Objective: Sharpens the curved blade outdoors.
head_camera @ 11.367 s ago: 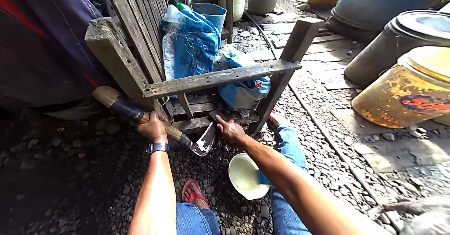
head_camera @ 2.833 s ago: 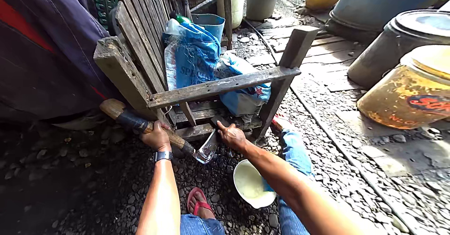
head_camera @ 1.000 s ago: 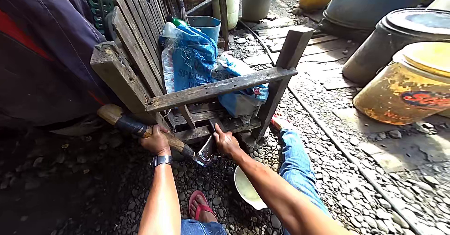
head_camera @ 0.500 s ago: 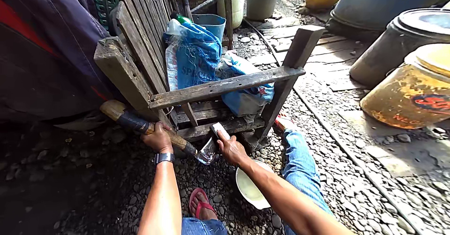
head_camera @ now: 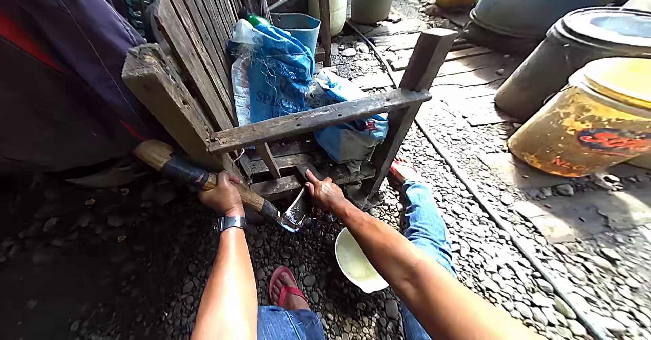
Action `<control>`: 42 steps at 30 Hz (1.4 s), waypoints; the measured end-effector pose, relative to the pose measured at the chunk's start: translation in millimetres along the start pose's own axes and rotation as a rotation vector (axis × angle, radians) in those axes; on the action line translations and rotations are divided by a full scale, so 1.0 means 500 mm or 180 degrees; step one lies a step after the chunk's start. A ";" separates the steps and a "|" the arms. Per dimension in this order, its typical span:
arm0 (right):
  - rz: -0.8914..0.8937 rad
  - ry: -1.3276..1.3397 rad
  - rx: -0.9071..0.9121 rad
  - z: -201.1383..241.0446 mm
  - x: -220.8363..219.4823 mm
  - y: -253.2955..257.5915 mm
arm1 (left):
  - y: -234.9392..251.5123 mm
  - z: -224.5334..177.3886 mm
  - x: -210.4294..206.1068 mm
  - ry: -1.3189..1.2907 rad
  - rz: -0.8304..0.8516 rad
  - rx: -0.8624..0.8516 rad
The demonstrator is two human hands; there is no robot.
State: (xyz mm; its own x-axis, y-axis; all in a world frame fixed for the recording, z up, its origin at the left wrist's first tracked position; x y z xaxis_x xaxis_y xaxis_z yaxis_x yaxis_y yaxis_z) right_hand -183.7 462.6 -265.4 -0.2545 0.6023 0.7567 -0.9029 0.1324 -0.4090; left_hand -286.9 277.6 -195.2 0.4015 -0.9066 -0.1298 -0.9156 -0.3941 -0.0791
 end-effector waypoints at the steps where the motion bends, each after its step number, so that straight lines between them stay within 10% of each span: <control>1: -0.0022 -0.0046 0.0064 -0.006 -0.014 -0.010 | -0.001 0.002 0.001 0.0006 -0.0009 0.0032; 42: 0.0066 -0.0400 0.0103 -0.052 0.020 0.000 | 0.002 0.007 0.007 0.0020 0.0056 0.0062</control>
State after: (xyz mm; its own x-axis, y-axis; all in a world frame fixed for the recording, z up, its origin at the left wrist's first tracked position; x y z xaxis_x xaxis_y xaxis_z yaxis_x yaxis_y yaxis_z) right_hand -177.4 489.0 -271.2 -0.3129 0.5009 0.8070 -0.9072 0.0942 -0.4101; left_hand -286.2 274.7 -199.0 0.3850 -0.9144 -0.1251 -0.9220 -0.3750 -0.0962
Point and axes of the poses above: each hand's wrist, its own y-axis towards the middle knuckle, its own x-axis out of the back of the hand, z = x × y, the point moved 1 cm from there along y, towards the middle knuckle, and after that the axes turned 14 degrees about x, right-handed, at the moved point
